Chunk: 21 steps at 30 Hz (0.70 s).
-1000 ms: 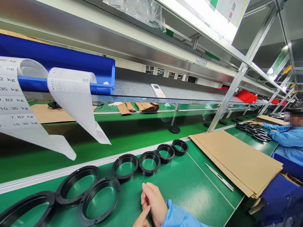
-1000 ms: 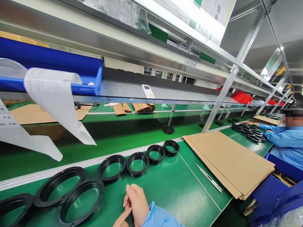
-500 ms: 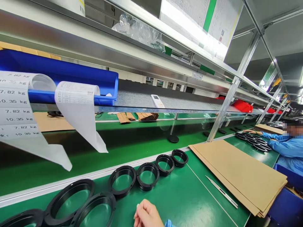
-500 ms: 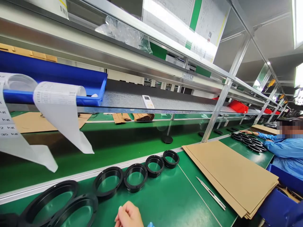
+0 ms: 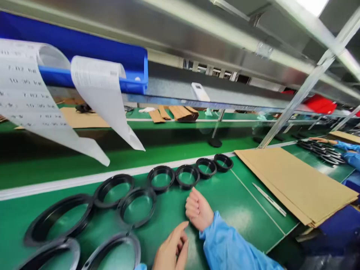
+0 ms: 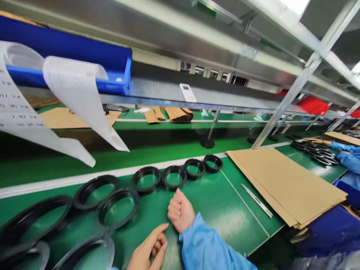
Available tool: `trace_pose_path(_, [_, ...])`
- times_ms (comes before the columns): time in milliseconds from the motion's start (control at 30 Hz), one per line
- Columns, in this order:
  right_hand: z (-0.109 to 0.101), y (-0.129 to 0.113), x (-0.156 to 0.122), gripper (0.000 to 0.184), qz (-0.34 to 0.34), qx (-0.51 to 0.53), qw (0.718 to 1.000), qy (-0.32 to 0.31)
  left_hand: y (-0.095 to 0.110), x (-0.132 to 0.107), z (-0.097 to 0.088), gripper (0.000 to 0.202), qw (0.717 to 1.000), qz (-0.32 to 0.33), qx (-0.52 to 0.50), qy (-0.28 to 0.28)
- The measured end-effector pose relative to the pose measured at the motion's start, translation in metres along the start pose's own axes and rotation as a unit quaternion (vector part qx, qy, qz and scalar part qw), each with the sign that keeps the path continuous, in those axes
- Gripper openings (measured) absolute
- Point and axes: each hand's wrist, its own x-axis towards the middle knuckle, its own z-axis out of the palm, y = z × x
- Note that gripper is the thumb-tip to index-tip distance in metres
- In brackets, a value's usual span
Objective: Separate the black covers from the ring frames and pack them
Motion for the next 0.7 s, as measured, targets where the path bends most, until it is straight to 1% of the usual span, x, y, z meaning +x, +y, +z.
trace_pose_path(67, [-0.003, -0.01, -0.003, 0.061, -0.001, 0.068, 0.997, -0.039, 0.006, -0.002, 0.0, 0.038, 1.0, 0.005, 0.026, -0.012])
trace_pose_path(133, [-0.002, -0.015, -0.007, 0.052, -0.006, 0.109, 0.992, -0.056, 0.012, -0.002, -0.002, 0.039, 0.999, -0.007, 0.043, -0.018])
trace_pose_path(300, [0.011, -0.015, -0.019, 0.046, -0.004, 0.13, 0.987, -0.093, 0.018, -0.001, -0.003, 0.039, 0.997, -0.017, 0.056, -0.045])
trace_pose_path(500, [0.017, -0.016, -0.025, 0.046, 0.012, 0.183, 0.977, -0.104, 0.015, -0.003, -0.001, 0.038, 0.996, -0.022, 0.062, -0.052])
trace_pose_path(700, [0.022, -0.021, -0.028, 0.046, 0.013, 0.21, 0.974, -0.083, 0.019, -0.003, -0.003, 0.037, 0.996, -0.025, 0.064, -0.05])
